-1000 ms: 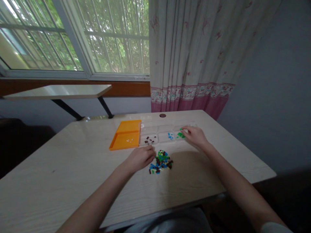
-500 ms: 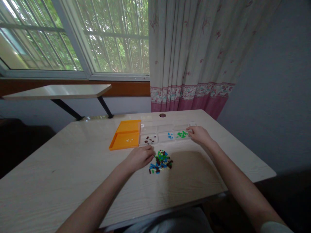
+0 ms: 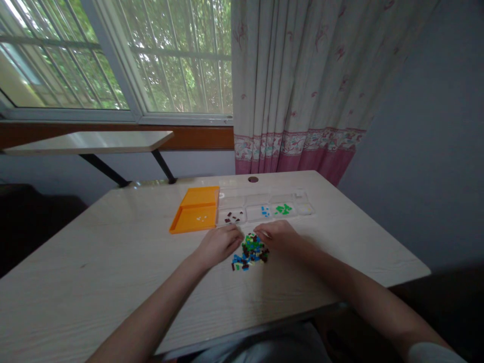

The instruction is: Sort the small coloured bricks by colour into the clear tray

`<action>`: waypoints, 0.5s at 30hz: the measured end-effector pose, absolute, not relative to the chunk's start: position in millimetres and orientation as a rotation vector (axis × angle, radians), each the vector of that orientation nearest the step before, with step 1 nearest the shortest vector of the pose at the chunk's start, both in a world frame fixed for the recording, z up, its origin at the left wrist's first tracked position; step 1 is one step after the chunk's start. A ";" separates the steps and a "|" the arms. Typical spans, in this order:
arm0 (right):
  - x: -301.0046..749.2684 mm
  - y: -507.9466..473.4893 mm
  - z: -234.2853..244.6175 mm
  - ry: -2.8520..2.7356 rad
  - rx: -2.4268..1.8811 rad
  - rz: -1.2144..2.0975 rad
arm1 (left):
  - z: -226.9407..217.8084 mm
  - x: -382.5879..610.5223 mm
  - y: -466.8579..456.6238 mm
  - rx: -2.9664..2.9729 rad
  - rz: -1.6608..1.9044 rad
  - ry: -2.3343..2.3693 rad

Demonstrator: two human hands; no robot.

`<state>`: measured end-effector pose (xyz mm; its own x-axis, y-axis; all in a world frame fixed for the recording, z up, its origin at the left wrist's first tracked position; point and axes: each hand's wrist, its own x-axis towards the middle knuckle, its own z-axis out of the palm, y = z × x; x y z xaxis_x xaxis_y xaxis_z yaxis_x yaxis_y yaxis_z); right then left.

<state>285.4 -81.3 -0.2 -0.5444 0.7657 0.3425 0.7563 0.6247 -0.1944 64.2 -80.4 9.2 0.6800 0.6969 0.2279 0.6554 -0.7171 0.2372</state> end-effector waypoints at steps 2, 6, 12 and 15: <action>280.4 -86.1 -2.3 -2.433 -1.186 0.019 | 8.7 67.3 -81.1 2.635 0.634 1.132; 274.4 -90.5 -1.5 -2.380 -1.181 -0.023 | 7.4 74.6 -82.9 2.455 0.840 1.145; 272.0 -89.7 -4.0 -2.346 -1.163 -0.140 | 7.6 81.7 -85.8 2.344 0.866 1.164; 272.3 -87.8 -7.6 -2.344 -1.128 -0.162 | 6.4 83.4 -86.0 2.335 0.881 1.159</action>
